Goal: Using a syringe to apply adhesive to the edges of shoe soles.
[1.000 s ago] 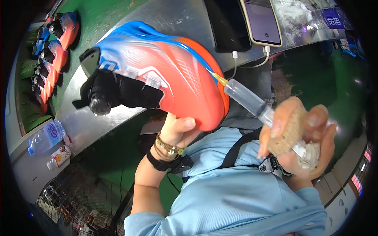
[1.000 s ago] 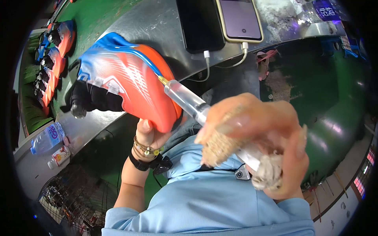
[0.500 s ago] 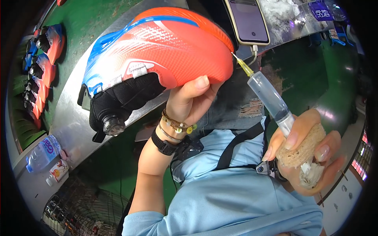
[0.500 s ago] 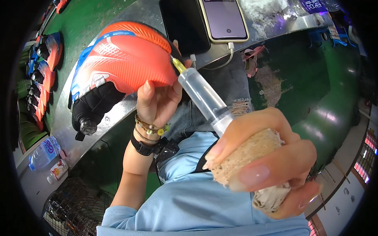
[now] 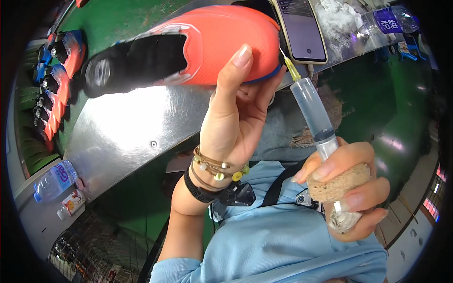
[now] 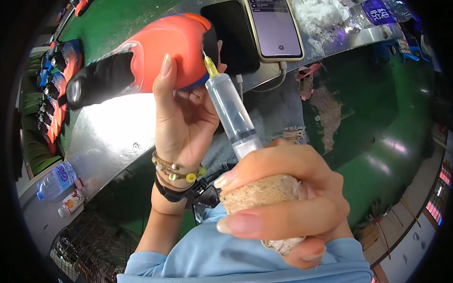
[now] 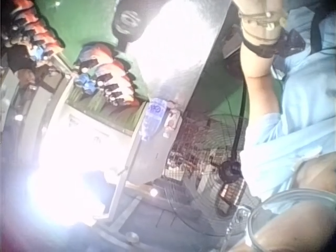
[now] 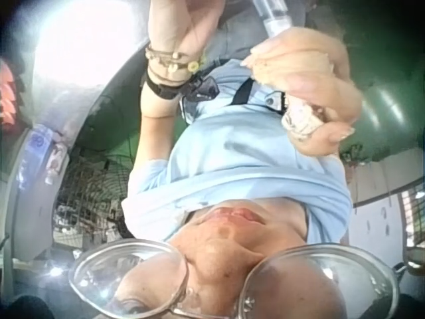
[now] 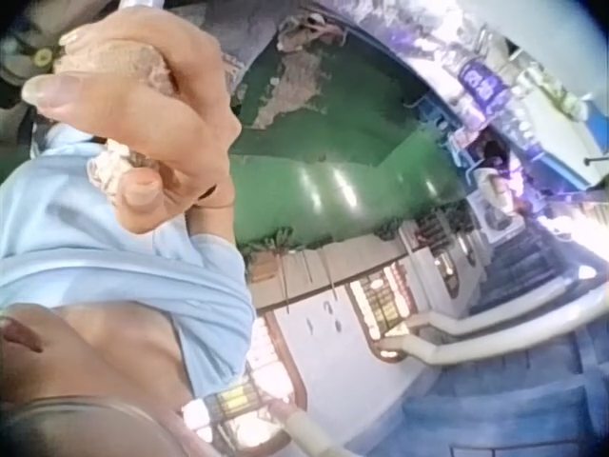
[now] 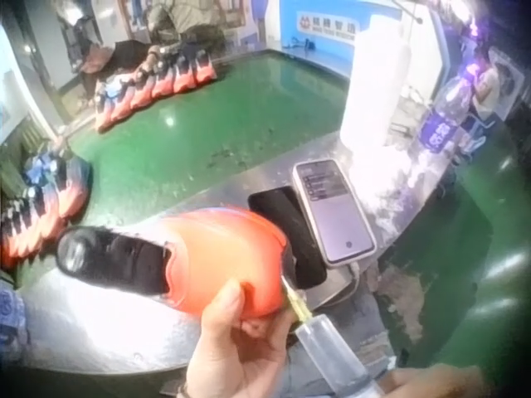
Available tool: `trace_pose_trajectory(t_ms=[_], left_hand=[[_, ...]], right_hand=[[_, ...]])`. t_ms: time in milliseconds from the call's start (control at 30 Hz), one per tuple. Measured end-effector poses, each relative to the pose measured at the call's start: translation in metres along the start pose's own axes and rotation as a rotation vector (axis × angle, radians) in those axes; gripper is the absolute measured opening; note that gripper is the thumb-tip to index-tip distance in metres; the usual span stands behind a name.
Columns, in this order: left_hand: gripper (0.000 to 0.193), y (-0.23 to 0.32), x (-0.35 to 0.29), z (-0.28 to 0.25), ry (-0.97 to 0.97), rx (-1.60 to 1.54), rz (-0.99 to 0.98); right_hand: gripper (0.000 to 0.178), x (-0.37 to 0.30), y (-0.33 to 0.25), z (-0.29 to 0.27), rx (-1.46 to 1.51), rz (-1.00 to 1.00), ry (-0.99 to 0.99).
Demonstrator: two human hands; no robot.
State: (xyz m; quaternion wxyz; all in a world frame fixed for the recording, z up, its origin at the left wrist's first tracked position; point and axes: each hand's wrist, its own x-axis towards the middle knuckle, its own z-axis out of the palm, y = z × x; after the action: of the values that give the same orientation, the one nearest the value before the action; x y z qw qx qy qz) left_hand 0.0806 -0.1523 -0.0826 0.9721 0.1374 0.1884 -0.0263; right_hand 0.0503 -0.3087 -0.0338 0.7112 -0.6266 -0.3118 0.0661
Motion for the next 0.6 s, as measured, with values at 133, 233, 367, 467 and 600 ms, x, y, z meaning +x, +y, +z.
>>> trace_pose_trajectory(t_ms=[133, 233, 367, 467, 600], left_hand=[[0.030, 0.004, -0.004, 0.011, 0.044, 0.057, -0.042], [0.030, 0.011, -0.009, 0.007, 0.112, 0.117, -0.041], [0.032, 0.008, -0.006, 0.015, 0.140, 0.153, -0.049], [0.032, 0.009, -0.006, 0.012, 0.158, 0.172, -0.029], [0.031, 0.011, -0.006, 0.015, 0.156, 0.163, -0.050]], right_hand=[[0.040, -0.002, 0.004, -0.006, -0.060, -0.063, -0.030], [0.042, -0.006, 0.013, -0.002, -0.045, -0.074, -0.034], [0.041, -0.010, 0.015, -0.004, -0.065, -0.120, -0.033], [0.056, -0.015, 0.021, 0.006, -0.024, -0.137, 0.154], [0.051, -0.015, 0.022, 0.000, -0.042, -0.128, 0.101]])
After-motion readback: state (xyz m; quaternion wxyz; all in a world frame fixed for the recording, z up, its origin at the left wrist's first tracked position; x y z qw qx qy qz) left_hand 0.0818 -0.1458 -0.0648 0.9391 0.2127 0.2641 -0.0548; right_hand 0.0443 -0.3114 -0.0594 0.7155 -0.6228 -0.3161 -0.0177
